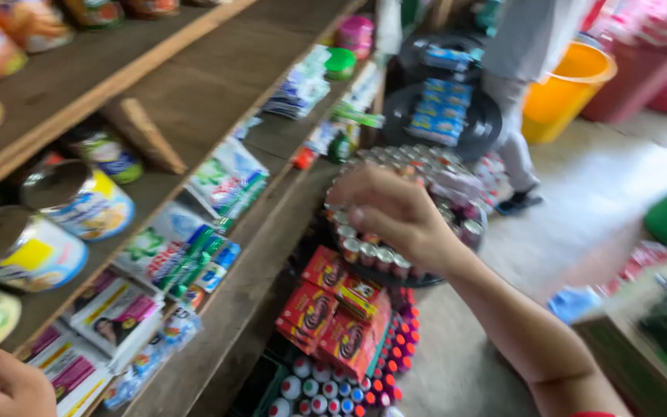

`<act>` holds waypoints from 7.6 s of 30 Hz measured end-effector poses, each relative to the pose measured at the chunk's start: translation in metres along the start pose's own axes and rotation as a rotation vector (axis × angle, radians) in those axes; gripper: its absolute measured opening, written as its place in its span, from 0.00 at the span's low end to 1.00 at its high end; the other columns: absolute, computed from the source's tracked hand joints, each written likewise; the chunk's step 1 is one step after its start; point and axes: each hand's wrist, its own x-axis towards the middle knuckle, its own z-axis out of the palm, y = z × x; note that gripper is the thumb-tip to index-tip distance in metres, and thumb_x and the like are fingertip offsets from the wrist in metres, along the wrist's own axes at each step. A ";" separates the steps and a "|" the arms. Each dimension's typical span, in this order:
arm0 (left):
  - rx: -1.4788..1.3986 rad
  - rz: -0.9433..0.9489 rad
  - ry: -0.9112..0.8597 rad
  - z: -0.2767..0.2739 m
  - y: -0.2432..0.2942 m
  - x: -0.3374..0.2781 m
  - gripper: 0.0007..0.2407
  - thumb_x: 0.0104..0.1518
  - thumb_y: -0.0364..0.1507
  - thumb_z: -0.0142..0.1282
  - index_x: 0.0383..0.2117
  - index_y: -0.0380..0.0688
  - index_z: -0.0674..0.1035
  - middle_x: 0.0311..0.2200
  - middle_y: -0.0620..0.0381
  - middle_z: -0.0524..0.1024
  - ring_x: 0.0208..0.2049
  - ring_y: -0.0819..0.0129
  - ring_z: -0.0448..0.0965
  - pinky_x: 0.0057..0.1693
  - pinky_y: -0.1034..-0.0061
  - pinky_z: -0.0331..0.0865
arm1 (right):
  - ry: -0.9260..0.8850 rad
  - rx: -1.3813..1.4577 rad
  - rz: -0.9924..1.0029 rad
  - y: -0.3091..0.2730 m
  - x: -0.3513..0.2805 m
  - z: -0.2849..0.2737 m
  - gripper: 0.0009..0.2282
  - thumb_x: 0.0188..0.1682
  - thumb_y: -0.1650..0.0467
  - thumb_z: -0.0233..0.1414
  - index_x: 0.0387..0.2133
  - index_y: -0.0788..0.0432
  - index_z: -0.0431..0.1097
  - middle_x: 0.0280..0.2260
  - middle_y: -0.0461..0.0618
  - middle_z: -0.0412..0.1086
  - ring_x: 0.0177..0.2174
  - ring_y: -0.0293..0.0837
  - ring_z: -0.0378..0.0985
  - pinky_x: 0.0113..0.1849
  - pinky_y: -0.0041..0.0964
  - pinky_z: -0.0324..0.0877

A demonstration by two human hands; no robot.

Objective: Wiping canned goods with a cloth and arranging them on wooden shelves in a store.

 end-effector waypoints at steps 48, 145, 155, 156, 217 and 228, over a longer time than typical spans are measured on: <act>-1.182 -0.475 -1.304 -0.028 0.659 -0.393 0.17 0.60 0.29 0.57 0.55 0.38 0.71 0.53 0.50 0.73 0.50 0.65 0.80 0.57 0.71 0.71 | 0.769 0.068 0.646 0.085 -0.550 -0.214 0.18 0.57 0.67 0.47 0.57 0.64 0.67 0.59 0.54 0.68 0.61 0.46 0.66 0.60 0.46 0.60; -1.870 -1.327 -0.734 0.425 0.815 -0.213 0.24 0.73 0.43 0.32 0.68 0.39 0.62 0.64 0.53 0.66 0.64 0.65 0.68 0.67 0.69 0.65 | -0.100 -0.466 -0.117 0.315 -0.055 -0.496 0.34 0.38 0.69 0.68 0.61 0.50 0.66 0.71 0.71 0.36 0.69 0.72 0.45 0.65 0.55 0.53; -2.154 -1.413 -0.686 0.443 0.806 -0.312 0.23 0.75 0.47 0.36 0.63 0.41 0.66 0.58 0.49 0.69 0.59 0.58 0.70 0.62 0.62 0.65 | -0.162 -0.717 -0.106 0.309 -0.109 -0.482 0.38 0.24 0.76 0.59 0.57 0.49 0.67 0.68 0.67 0.46 0.68 0.68 0.45 0.66 0.55 0.47; -2.345 -1.520 -0.659 0.449 0.804 -0.318 0.22 0.78 0.46 0.37 0.60 0.38 0.69 0.56 0.47 0.70 0.56 0.55 0.72 0.60 0.60 0.65 | -0.181 -0.740 -0.159 0.307 -0.105 -0.484 0.38 0.21 0.75 0.60 0.55 0.45 0.68 0.67 0.68 0.46 0.67 0.68 0.45 0.65 0.54 0.46; -1.902 -1.387 -0.887 0.481 0.838 -0.232 0.23 0.72 0.47 0.41 0.61 0.40 0.69 0.53 0.52 0.73 0.53 0.65 0.75 0.60 0.68 0.69 | 0.042 -0.458 0.188 0.355 -0.081 -0.548 0.42 0.41 0.74 0.56 0.72 0.63 0.44 0.72 0.68 0.47 0.71 0.66 0.51 0.67 0.51 0.50; -1.941 -1.481 -0.911 0.494 0.827 -0.250 0.24 0.71 0.49 0.41 0.62 0.43 0.69 0.55 0.56 0.74 0.56 0.68 0.75 0.63 0.66 0.67 | 0.184 0.269 0.343 0.398 -0.081 -0.547 0.33 0.55 0.72 0.50 0.73 0.61 0.41 0.73 0.57 0.45 0.71 0.52 0.46 0.68 0.44 0.44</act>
